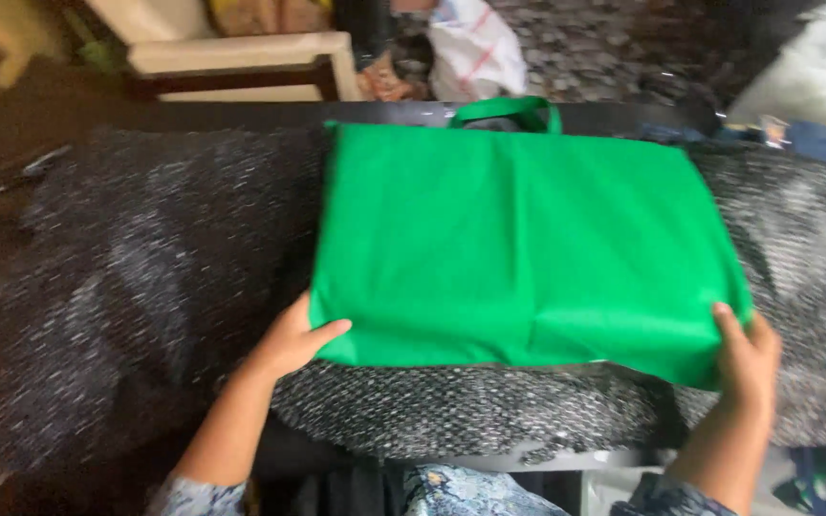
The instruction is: A person packages a pillow by placing it in a green tote bag, dusting the bag, and then wrapping it in black bubble wrap.
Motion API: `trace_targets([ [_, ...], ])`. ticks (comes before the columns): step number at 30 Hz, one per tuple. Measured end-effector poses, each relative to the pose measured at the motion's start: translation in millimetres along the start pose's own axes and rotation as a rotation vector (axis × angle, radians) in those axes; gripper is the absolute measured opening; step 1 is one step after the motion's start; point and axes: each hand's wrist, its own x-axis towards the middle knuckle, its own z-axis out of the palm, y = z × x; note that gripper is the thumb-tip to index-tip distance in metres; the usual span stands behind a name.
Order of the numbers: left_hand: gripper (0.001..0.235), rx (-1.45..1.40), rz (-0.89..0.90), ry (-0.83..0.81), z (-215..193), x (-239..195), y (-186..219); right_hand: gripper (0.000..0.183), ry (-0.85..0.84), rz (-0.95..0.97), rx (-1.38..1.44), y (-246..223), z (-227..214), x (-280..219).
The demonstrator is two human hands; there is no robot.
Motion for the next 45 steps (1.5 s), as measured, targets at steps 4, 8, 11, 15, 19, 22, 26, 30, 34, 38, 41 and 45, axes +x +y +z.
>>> trace_targets([
  [4, 0.062, 0.031, 0.021, 0.083, -30.0, -12.7, -0.8, 0.026, 0.048, -0.205, 0.088, -29.6, 5.5, -20.1],
  [8, 0.060, 0.031, 0.050, 0.198, -84.3, -67.7, 12.1, 0.029, 0.043, -0.274, 0.126, -99.9, 24.0, -67.3],
  [11, 0.079, -0.010, -0.030, 0.281, -118.5, -99.6, -8.5, 0.027, 0.028, -0.277, 0.045, -99.6, 51.4, -88.7],
  [15, 0.075, -0.064, -0.314, 0.372, -130.3, -105.1, -58.5, 0.042, -0.126, -0.092, -0.133, -125.2, 106.6, -123.2],
  [19, 0.070, -0.251, -0.267, 0.397, -129.4, -95.5, -132.1, 0.034, -0.139, -0.090, -0.172, -86.9, 129.9, -116.7],
  [22, 0.069, -0.266, -0.469, 0.372, -131.5, -101.3, -77.1, 0.030, -0.224, -0.101, 0.072, -80.4, 123.7, -114.2],
  [26, 0.066, -0.415, -0.306, 0.368, -139.6, -104.2, -113.6, 0.024, -0.144, -0.203, 0.134, -82.2, 110.0, -127.9],
  [30, 0.065, -0.455, -0.303, 0.344, -142.4, -111.9, -137.9, 0.023, -0.084, -0.259, 0.007, -59.3, 101.9, -130.2],
  [34, 0.058, -0.422, -0.236, 0.340, -141.1, -114.0, -149.8, 0.053, -0.150, -0.070, -0.007, -56.5, 109.0, -122.7],
  [38, 0.052, -0.035, -0.019, 0.523, -169.2, -146.2, -145.6, 0.076, -0.162, 0.247, -0.068, -145.5, 115.6, -152.5],
  [41, 0.009, 0.132, 0.102, 1.042, -197.7, -178.2, -167.0, 0.069, -0.153, 0.274, -0.050, -158.1, 115.0, -160.7],
  [45, 0.053, 0.693, -0.254, 1.336, -225.9, -203.2, -178.6, 0.065, -0.162, 0.133, 0.001, -125.0, 114.4, -151.4],
])
